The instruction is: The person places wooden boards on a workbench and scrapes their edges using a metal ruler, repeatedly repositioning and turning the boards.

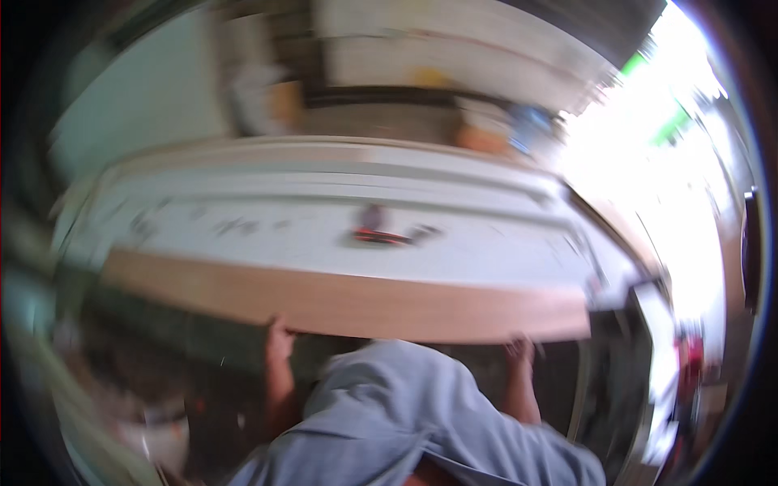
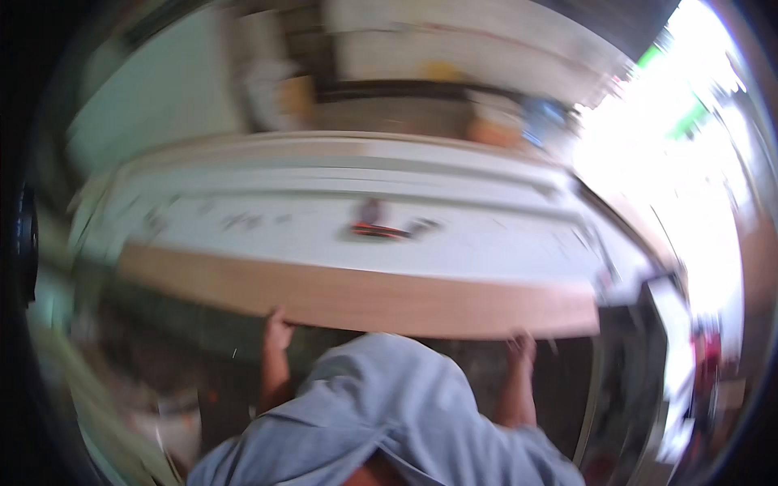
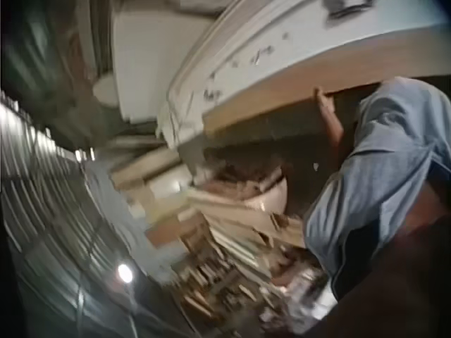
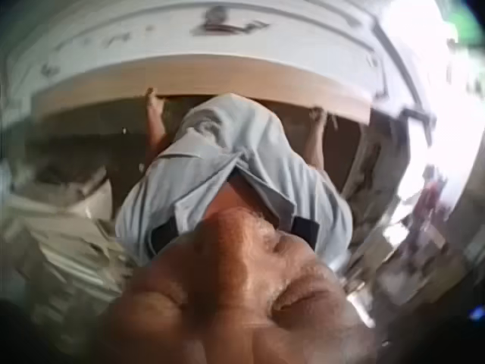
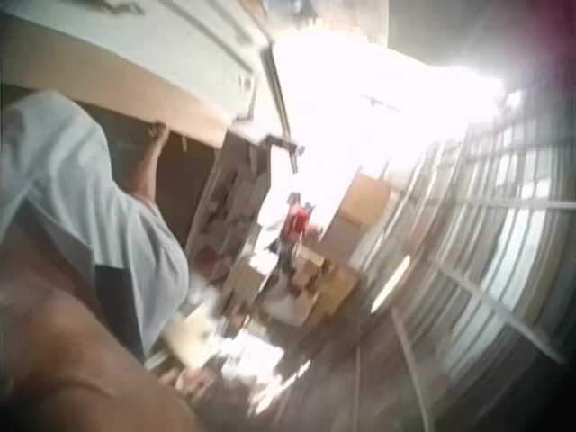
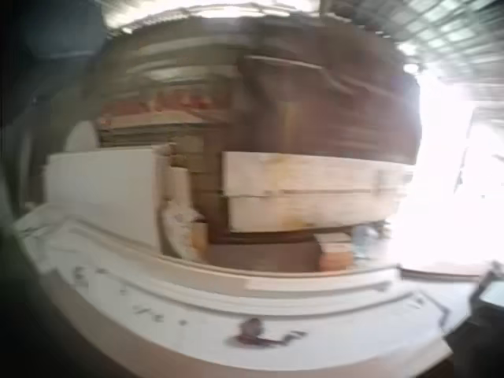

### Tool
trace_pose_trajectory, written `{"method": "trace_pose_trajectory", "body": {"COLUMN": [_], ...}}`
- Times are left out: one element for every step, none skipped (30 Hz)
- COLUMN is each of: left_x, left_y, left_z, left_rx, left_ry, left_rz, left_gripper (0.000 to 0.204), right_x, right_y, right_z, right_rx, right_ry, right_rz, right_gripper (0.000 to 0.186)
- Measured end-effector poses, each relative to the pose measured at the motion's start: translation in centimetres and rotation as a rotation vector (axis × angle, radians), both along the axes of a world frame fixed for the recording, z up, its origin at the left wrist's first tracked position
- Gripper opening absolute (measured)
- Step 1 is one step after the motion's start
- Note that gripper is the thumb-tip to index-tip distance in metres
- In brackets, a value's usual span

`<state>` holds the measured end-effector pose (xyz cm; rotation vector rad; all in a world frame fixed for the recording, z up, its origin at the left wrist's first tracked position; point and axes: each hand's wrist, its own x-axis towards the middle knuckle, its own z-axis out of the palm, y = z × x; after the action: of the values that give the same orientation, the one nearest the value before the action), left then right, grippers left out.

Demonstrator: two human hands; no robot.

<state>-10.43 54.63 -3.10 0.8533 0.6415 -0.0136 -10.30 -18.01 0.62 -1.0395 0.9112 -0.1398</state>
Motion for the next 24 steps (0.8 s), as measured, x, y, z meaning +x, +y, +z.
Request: {"method": "trace_pose_trajectory", "body": {"left_x": [-0.3, -0.2, -0.1, 0.6, 1.7, 2.7, 3.5, 4.1, 5.1, 5.4, 6.0, 6.7, 7.1, 7.4, 7.6, 7.9, 8.6, 9.3, 9.7, 10.0, 10.4, 11.0, 11.3, 11.3], "left_y": [1.5, 2.7, 4.1, 3.9, 3.6, 3.4, 3.2, 2.9, 2.5, 2.7, 2.6, 2.5, 2.8, 3.5, 4.2, 4.3, 4.3, 4.4, 4.4, 4.4, 4.4, 4.8, 5.1, 5.3], "left_z": [0.9, 0.3, -0.6, -0.7, -0.5, -0.4, -0.4, -0.3, -0.3, -0.2, -0.2, -0.2, -0.3, -0.5, -0.7, -0.7, -0.8, -1.0, -1.0, -1.0, -1.1, -1.1, -1.2, -1.5], "left_rx": [0.009, 0.017, -0.024, 0.002, 0.026, 0.039, 0.076, 0.112, 0.12, 0.154, 0.18, 0.14, 0.15, 0.153, 0.155, 0.176, 0.179, 0.224, 0.27, 0.272, 0.263, 0.253, 0.252, 0.258], "left_ry": [0.048, 0.076, 0.148, 0.219, 0.285, 0.273, 0.316, 0.361, 0.352, 0.407, 0.46, 0.496, 0.492, 0.562, 0.634, 0.611, 0.601, 0.605, 0.62, 0.621, 0.642, 0.657, 0.651, 0.689], "left_rz": [-0.003, -0.084, -0.046, -0.048, -0.036, -0.077, -0.122, -0.16, -0.189, -0.151, -0.124, -0.097, -0.109, -0.092, -0.075, -0.089, -0.1, -0.131, -0.16, -0.169, -0.175, -0.174, -0.176, -0.15], "left_gripper": [0.041, 0.051, 0.061, 0.067, 0.073, 0.073, 0.079, 0.084, 0.084, 0.085, 0.086, 0.086, 0.086, 0.088, 0.089, 0.097, 0.097, 0.105, 0.113, 0.113, 0.111, 0.109, 0.109, 0.106], "right_x": [1.1, 1.7, 2.7, 3.3, 2.7, 3.3, 3.0, 2.5, 2.4, 3.5, 4.2, 4.7, 5.4, 6.0, 6.5, 6.8, 7.0, 7.3, 7.5, 8.0, 7.7, 8.1, 8.3, 8.3], "right_y": [4.6, 3.3, 2.8, 4.3, 4.2, 4.7, 4.4, 3.7, 3.2, 4.1, 4.4, 4.6, 5.0, 5.5, 5.9, 5.7, 5.3, 4.9, 5.0, 5.8, 5.8, 5.8, 5.8, 6.0], "right_z": [1.3, 0.4, -0.2, 0.2, 0.4, 1.6, 1.9, 1.8, 1.7, 2.5, 2.6, 2.8, 2.8, 3.2, 3.5, 3.4, 3.4, 3.4, 3.5, 3.3, 3.5, 3.3, 3.2, 3.0], "right_rx": [-0.062, -0.137, -0.101, -0.077, -0.012, -0.031, -0.023, -0.016, -0.01, -0.032, -0.024, -0.027, -0.031, -0.021, -0.019, -0.026, -0.025, 0.014, 0.054, 0.004, 0.003, 0.03, 0.055, 0.052], "right_ry": [0.137, 0.19, 0.189, 0.248, 0.209, 0.212, 0.202, 0.155, 0.107, 0.182, 0.178, 0.157, 0.138, 0.136, 0.13, 0.116, 0.108, 0.046, -0.005, 0.078, 0.08, 0.052, 0.024, 0.018], "right_rz": [-0.097, -0.1, -0.066, -0.143, -0.16, -0.183, -0.222, -0.195, -0.166, -0.156, -0.175, -0.159, -0.139, -0.147, -0.119, -0.095, -0.107, -0.073, -0.036, -0.134, -0.143, -0.116, -0.087, -0.089], "right_gripper": [0.031, 0.021, 0.014, 0.018, 0.015, 0.014, 0.014, 0.013, 0.013, 0.011, 0.011, 0.01, 0.009, 0.009, 0.01, 0.011, 0.011, 0.014, 0.018, 0.021, 0.021, 0.02, 0.02, 0.02]}}
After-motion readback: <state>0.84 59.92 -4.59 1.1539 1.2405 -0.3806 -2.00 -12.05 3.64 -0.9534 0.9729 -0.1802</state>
